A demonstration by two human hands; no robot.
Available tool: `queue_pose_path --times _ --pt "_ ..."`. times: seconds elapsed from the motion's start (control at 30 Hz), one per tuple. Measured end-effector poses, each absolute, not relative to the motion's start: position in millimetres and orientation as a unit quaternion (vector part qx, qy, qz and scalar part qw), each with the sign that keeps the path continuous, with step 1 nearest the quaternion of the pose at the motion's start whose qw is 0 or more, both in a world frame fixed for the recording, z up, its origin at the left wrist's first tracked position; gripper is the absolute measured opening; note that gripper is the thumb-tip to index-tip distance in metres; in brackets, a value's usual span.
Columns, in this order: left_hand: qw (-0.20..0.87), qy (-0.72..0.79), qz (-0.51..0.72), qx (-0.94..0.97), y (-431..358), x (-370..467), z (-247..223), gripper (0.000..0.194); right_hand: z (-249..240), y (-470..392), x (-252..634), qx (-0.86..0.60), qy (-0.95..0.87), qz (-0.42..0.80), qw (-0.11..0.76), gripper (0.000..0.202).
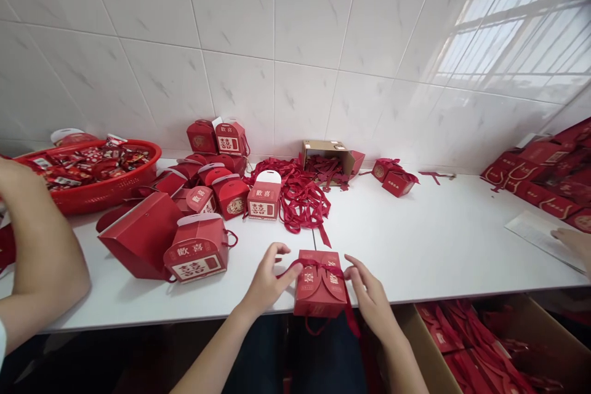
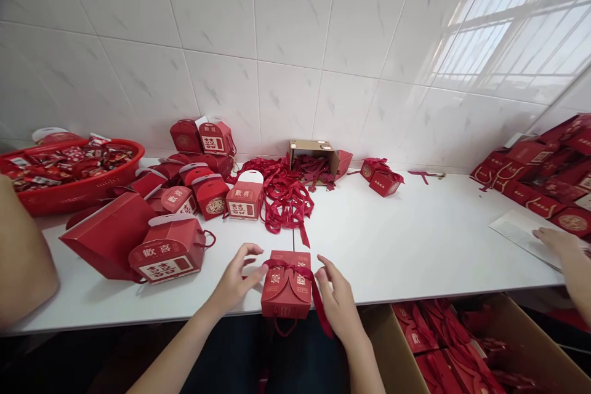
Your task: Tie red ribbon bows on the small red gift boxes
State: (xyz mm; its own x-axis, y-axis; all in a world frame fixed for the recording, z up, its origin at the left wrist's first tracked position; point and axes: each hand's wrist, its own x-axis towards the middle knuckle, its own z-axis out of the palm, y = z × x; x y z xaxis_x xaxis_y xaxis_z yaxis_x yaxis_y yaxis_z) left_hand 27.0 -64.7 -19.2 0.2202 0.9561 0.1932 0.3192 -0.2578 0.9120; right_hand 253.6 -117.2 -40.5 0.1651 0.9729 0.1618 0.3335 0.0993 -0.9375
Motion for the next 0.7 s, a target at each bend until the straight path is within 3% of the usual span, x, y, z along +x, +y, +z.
queue_pose_path --times 0.1,0.23,0.37,0.5,0.6,0.7 --pt "0.451 0.488 0.349 0.661 -60.4 43.6 -21.9 0.037 -41.4 -104.7 233.1 -0.565 -0.506 0.433 0.487 0.050" --pt "0.390 0.538 0.281 0.692 -56.2 33.1 -16.9 0.041 -46.1 -101.1 231.4 -0.557 -0.441 0.453 0.539 0.045" --pt "0.391 0.523 0.216 0.726 -48.6 6.3 -4.6 0.043 -34.3 -108.8 257.4 -0.534 -0.559 0.362 0.522 0.030" --pt "0.432 0.491 0.084 0.752 -39.8 -15.6 9.6 0.029 -9.8 -115.5 276.2 -0.483 -0.735 0.253 0.402 0.029" --pt "0.562 0.365 -0.044 0.740 -37.2 -21.5 21.6 0.019 0.7 -114.3 272.8 -0.524 -0.774 0.149 0.322 0.027" --pt "0.682 0.269 -0.024 0.680 -44.5 -16.2 32.1 0.038 2.0 -110.4 260.7 -0.547 -0.751 0.041 0.367 0.033"
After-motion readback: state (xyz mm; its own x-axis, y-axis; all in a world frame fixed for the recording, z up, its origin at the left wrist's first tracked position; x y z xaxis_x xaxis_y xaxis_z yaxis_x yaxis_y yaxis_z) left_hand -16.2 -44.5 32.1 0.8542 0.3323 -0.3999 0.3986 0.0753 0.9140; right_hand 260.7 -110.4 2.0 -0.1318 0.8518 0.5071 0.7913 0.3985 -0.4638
